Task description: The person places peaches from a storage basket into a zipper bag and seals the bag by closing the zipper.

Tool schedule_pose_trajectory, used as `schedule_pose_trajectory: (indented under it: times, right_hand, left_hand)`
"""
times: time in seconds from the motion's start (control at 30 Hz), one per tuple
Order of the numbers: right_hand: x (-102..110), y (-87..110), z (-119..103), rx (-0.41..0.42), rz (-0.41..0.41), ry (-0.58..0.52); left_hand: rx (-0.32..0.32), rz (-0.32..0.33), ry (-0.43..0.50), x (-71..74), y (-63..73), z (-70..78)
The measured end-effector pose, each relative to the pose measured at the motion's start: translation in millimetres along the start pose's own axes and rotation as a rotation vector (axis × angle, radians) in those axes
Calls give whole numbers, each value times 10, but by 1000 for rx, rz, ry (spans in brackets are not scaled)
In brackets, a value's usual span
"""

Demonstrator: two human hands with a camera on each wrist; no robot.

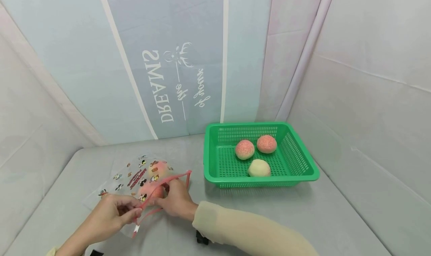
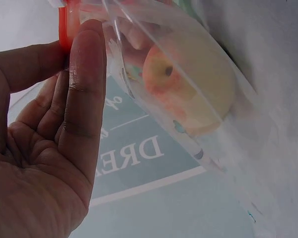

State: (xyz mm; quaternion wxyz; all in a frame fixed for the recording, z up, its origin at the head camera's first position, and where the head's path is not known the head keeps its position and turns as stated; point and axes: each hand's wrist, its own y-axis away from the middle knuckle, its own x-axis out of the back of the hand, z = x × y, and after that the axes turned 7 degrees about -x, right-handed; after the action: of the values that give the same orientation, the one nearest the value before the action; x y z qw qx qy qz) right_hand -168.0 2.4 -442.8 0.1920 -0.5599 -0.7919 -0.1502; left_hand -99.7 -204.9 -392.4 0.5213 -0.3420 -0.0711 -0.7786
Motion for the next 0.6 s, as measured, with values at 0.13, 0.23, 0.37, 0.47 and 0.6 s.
schedule_pose_trajectory:
  times: [0.13,0.23,0.37,0.47,0.6]
  right_hand:
    - [58,39,16,5,-3,-17]
    - [121,77,24,-5,-4,-15]
    - [216,143,12,-9,-10,-8]
    - [287,188,-5,3,-10,-23]
    - [369,242,0,41,-5,-55]
  left_hand:
    - [21,5,4,9,6,1]
    - [27,6,11,13,11,-2]
    - [29,9,19,11,21,1]
    - [20,26,10,9,24,16]
    - [16,46,6,7,29,21]
